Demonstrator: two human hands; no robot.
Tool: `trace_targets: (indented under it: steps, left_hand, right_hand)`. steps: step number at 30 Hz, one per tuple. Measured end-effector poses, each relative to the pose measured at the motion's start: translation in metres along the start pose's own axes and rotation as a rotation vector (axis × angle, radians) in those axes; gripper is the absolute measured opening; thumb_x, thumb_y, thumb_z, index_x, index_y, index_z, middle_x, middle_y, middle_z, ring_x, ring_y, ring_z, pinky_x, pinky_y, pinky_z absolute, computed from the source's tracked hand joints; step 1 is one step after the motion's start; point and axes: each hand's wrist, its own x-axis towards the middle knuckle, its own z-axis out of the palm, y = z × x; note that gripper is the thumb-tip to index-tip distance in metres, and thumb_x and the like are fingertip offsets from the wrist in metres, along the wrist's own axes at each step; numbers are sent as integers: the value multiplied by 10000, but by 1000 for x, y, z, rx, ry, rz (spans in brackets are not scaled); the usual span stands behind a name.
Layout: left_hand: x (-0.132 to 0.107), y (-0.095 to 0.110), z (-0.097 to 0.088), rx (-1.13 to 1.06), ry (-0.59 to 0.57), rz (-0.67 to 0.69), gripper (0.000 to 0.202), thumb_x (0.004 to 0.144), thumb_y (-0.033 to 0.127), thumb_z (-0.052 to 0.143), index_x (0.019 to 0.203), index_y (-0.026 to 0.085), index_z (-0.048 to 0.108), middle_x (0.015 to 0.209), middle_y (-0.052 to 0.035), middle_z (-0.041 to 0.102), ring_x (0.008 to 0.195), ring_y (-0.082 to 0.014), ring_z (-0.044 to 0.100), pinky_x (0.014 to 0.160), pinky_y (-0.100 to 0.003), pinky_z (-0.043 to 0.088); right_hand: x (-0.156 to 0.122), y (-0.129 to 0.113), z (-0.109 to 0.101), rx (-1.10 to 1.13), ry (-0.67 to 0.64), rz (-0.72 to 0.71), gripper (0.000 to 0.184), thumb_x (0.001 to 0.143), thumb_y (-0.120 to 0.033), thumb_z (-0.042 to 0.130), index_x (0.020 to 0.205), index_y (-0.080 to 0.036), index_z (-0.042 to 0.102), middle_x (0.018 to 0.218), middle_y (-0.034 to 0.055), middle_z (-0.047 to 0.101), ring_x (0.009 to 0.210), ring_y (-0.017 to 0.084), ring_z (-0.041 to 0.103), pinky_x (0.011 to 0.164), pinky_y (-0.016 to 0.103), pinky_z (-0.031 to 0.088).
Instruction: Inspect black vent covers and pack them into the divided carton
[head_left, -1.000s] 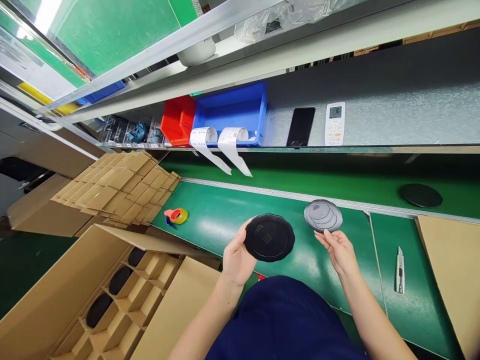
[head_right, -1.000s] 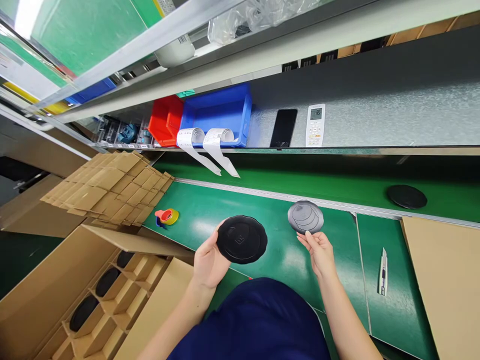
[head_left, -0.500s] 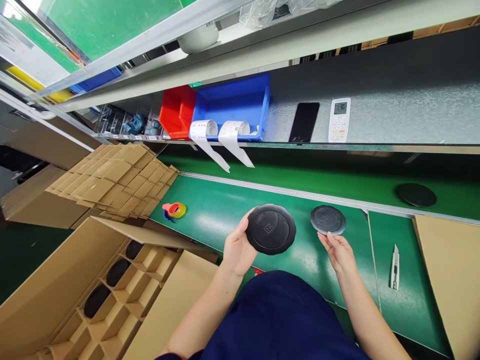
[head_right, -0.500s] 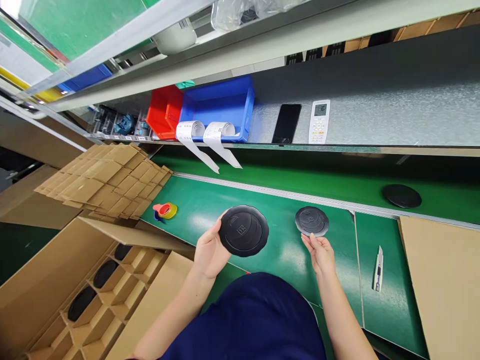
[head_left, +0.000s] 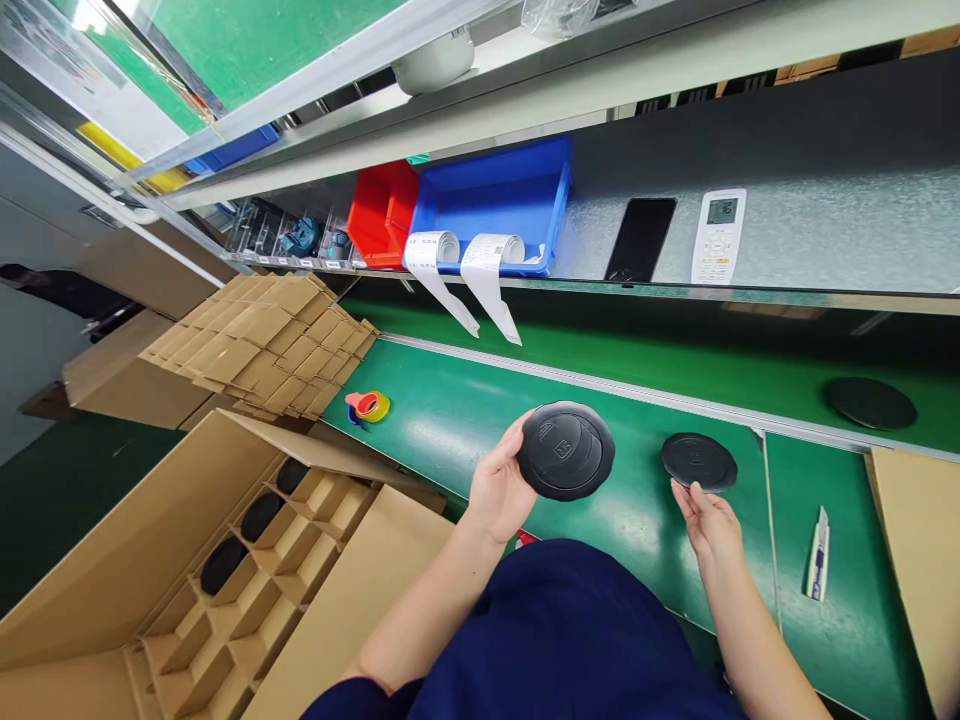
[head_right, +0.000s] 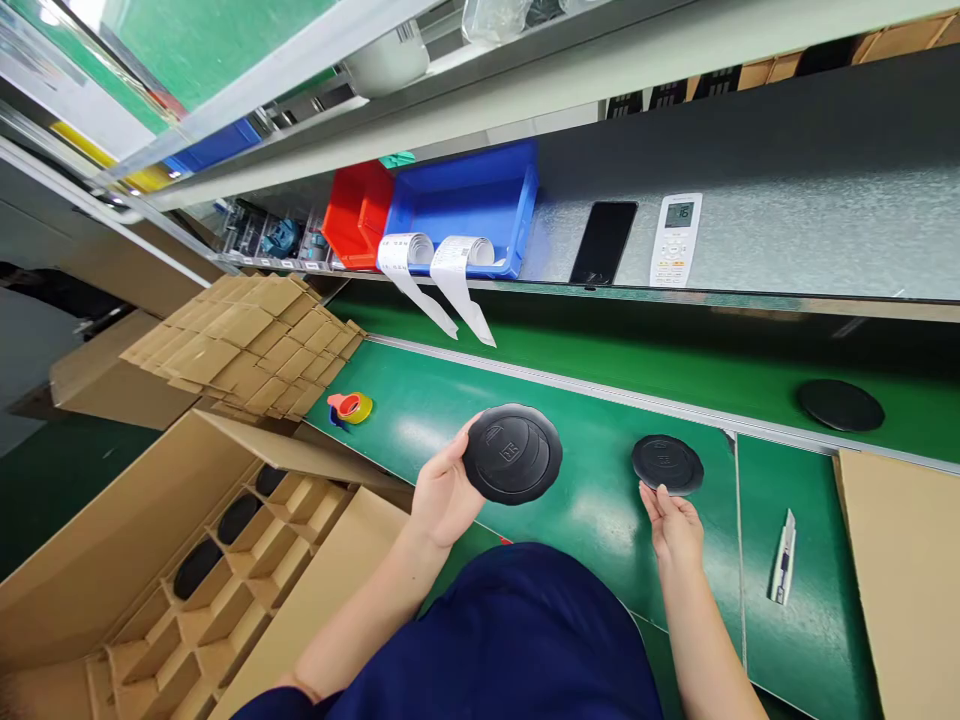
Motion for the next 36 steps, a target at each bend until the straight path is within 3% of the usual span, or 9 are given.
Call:
trace_targets:
  steps: [3, 7, 11, 13, 16, 19, 23, 29, 36]
  left_hand:
    - [0, -1, -2, -24, -11, 0, 353, 889, 283, 651, 1218, 156, 671, 1292, -92, 643, 1324, -303, 479, 1155, -441, 357]
    - [0, -1, -5, -64, -39, 2, 304, 883, 264, 648, 1166, 168, 702, 1194, -65, 693, 1289, -287, 517, 1161, -423, 353]
    - [-1, -1, -6, -66, -55, 11, 266, 877, 264, 649, 1121, 187, 724, 1166, -39, 707, 1182, -245, 592, 1149, -396, 371]
    - [-1, -3, -7, -45, -48, 3, 264, 867, 275, 663, 1105, 183, 730, 1174, -39, 705, 1142, -230, 609, 1138, -378, 383]
    - [-2, -7, -8, -6, -32, -17, 276, 838, 294, 699, 1086, 180, 738, 1159, -42, 709, 1124, -225, 611, 1103, -355, 417]
    - [-3, -11, -7, 44, -27, -32, 301, 820, 322, 726, 1088, 184, 739, 1151, -55, 709, 1131, -235, 604, 1051, -348, 460]
    - [-6, -16, -4, 134, -34, -7, 318, 823, 367, 736, 1085, 187, 741, 1150, -76, 703, 1174, -282, 588, 1067, -392, 454]
    - [-12, -26, -2, 194, -46, 61, 315, 873, 388, 701, 1126, 202, 727, 1184, -94, 689, 1218, -311, 565, 1100, -437, 423]
    - [-13, -28, 0, 175, -70, 45, 292, 887, 377, 691, 1114, 199, 732, 1167, -82, 695, 1145, -262, 602, 1028, -355, 477]
  right_hand:
    - [-2, 2, -3, 11, 68, 12, 481, 655, -262, 958, 634, -159, 489, 716, 27, 668, 761, 180, 735, 850, 273, 628]
    - [-5, -1, -5, -9, 165, 65, 335, 914, -257, 749, 711, -145, 507, 721, -17, 632, 681, 122, 699, 670, 222, 650]
    - [-19, -9, 10, -92, 102, 203, 317, 1024, -312, 573, 761, -135, 568, 691, 17, 618, 568, 137, 667, 503, 214, 610]
    - [-36, -15, 29, -128, 7, 243, 301, 989, -348, 615, 775, -137, 611, 741, 75, 655, 621, 183, 693, 534, 267, 631]
    - [-76, -37, 70, -124, -183, 188, 268, 881, -392, 757, 885, -131, 693, 980, 144, 705, 891, 236, 713, 807, 349, 639]
    - [-128, -73, 117, -188, -547, -108, 357, 889, -491, 738, 1024, -161, 735, 1171, 133, 678, 1134, 273, 628, 1057, 415, 503]
    - [-183, -110, 161, -416, -928, -494, 291, 968, -454, 649, 1154, -242, 717, 1203, 81, 657, 1153, 248, 597, 1051, 383, 464]
    - [-204, -97, 175, -445, -778, -573, 173, 942, -380, 688, 883, -219, 706, 886, 17, 614, 812, 163, 598, 722, 248, 488]
    - [-205, -94, 173, -393, -697, -519, 360, 1013, -472, 549, 862, -205, 739, 860, 40, 648, 848, 201, 603, 783, 293, 470]
